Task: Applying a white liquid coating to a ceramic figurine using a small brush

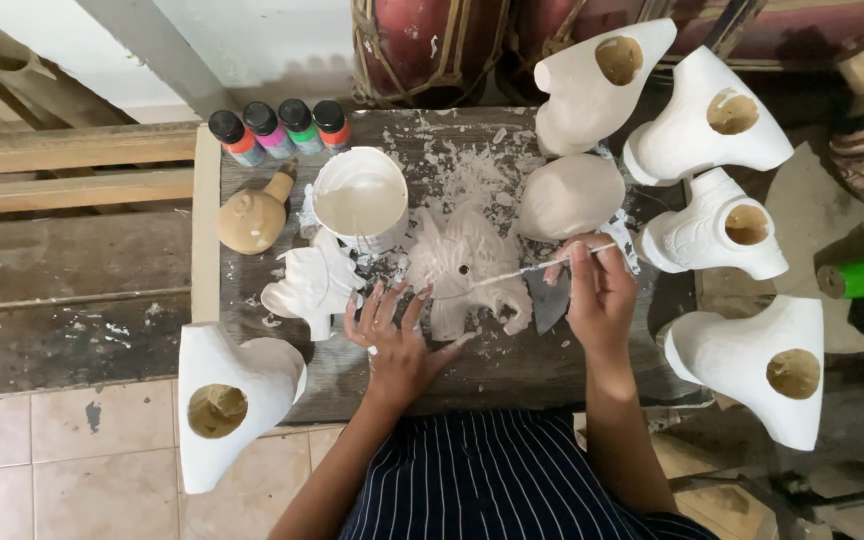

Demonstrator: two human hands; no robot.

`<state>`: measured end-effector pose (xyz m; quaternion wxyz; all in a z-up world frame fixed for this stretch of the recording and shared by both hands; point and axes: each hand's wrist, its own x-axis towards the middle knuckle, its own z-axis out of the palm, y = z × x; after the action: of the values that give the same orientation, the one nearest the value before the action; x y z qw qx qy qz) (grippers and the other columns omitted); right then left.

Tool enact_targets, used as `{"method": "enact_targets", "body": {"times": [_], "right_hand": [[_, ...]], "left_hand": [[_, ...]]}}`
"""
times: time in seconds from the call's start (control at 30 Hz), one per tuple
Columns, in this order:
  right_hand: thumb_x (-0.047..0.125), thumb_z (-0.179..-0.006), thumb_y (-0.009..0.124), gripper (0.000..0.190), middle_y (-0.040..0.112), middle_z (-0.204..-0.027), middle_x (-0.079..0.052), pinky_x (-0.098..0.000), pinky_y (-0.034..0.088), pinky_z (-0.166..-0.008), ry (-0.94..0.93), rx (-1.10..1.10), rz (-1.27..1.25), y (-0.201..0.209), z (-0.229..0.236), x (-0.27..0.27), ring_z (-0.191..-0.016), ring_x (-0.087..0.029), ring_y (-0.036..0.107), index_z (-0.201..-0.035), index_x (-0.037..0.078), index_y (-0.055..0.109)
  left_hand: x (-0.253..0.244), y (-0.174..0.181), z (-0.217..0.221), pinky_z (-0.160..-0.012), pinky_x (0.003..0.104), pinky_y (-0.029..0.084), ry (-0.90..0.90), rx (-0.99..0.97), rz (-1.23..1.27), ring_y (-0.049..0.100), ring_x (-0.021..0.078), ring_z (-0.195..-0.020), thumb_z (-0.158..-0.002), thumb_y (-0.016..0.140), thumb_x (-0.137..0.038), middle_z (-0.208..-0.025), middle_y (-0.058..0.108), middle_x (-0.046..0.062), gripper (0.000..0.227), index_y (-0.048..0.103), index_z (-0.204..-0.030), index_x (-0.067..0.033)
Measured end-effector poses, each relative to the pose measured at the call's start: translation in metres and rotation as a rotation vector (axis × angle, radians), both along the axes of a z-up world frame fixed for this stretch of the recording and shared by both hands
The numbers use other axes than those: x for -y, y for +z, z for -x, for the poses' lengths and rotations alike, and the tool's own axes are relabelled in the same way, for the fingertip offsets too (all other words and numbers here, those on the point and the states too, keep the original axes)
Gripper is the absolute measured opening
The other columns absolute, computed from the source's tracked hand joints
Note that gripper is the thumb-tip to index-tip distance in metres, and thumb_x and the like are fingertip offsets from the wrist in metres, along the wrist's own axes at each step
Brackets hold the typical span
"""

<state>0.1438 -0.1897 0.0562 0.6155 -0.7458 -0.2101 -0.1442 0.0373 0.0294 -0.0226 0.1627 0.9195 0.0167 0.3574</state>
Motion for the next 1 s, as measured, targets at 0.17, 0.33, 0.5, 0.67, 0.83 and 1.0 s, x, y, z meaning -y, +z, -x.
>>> {"method": "enact_targets", "body": {"times": [0.17,0.33,0.5,0.67,0.83,1.0], "right_hand": [[0.009,-0.112,0.045,0.024,0.063,-0.079,-0.014,-0.033,0.057,-0.063,0.014,0.004,-0.019,0.001,0.0,-0.005,-0.061,-0.02,0.066,-0.096,-0.001,0.059],[0.01,-0.112,0.047,0.024,0.063,-0.075,-0.012,-0.0331,0.056,-0.061,0.017,-0.014,-0.026,0.001,-0.002,-0.007,-0.059,-0.019,0.066,-0.093,0.0,0.059],[0.005,-0.111,0.048,0.021,0.062,-0.081,-0.016,-0.0348,0.057,-0.061,0.049,0.013,-0.04,-0.001,-0.003,-0.007,-0.059,-0.023,0.067,-0.093,-0.002,0.057],[0.008,-0.113,0.045,0.023,0.062,-0.085,-0.016,-0.0345,0.057,-0.065,0.0,-0.002,-0.058,0.003,-0.007,-0.006,-0.064,-0.021,0.067,-0.097,-0.002,0.058],[0.008,-0.113,0.046,0.024,0.06,-0.085,-0.016,-0.0341,0.057,-0.062,-0.036,0.017,-0.055,0.0,-0.012,-0.006,-0.06,-0.021,0.066,-0.094,-0.002,0.055],[0.009,-0.113,0.046,0.023,0.06,-0.079,-0.015,-0.0329,0.055,-0.06,-0.045,-0.045,-0.071,-0.011,-0.013,0.0,-0.058,-0.02,0.064,-0.096,-0.003,0.057]], "left_hand": [[0.001,-0.003,0.0,-0.109,0.06,0.029,0.003,0.006,-0.018,0.045,0.0361,-0.132,-0.074,0.075,-0.074,-0.135,0.053,0.01,0.082,0.061,-0.134,-0.0211],[-0.001,-0.008,0.001,-0.109,0.063,0.028,0.004,0.006,-0.029,0.043,0.0365,-0.132,-0.073,0.073,-0.075,-0.135,0.053,0.01,0.082,0.062,-0.133,-0.0206],[0.0,-0.009,0.0,-0.109,0.061,0.026,-0.012,-0.01,-0.008,0.04,0.0359,-0.133,-0.075,0.071,-0.076,-0.136,0.052,0.01,0.083,0.061,-0.136,-0.0211],[0.001,-0.009,0.002,-0.107,0.064,0.025,-0.003,-0.023,-0.023,0.04,0.0366,-0.133,-0.077,0.069,-0.076,-0.136,0.051,0.011,0.081,0.06,-0.136,-0.021],[0.0,-0.004,0.001,-0.108,0.065,0.024,-0.001,-0.012,-0.038,0.04,0.0358,-0.132,-0.077,0.069,-0.076,-0.134,0.052,0.011,0.08,0.062,-0.134,-0.0206],[0.0,0.001,0.0,-0.11,0.055,0.028,-0.004,0.0,-0.004,0.043,0.0357,-0.132,-0.075,0.074,-0.074,-0.136,0.051,0.01,0.081,0.061,-0.135,-0.0206]]}}
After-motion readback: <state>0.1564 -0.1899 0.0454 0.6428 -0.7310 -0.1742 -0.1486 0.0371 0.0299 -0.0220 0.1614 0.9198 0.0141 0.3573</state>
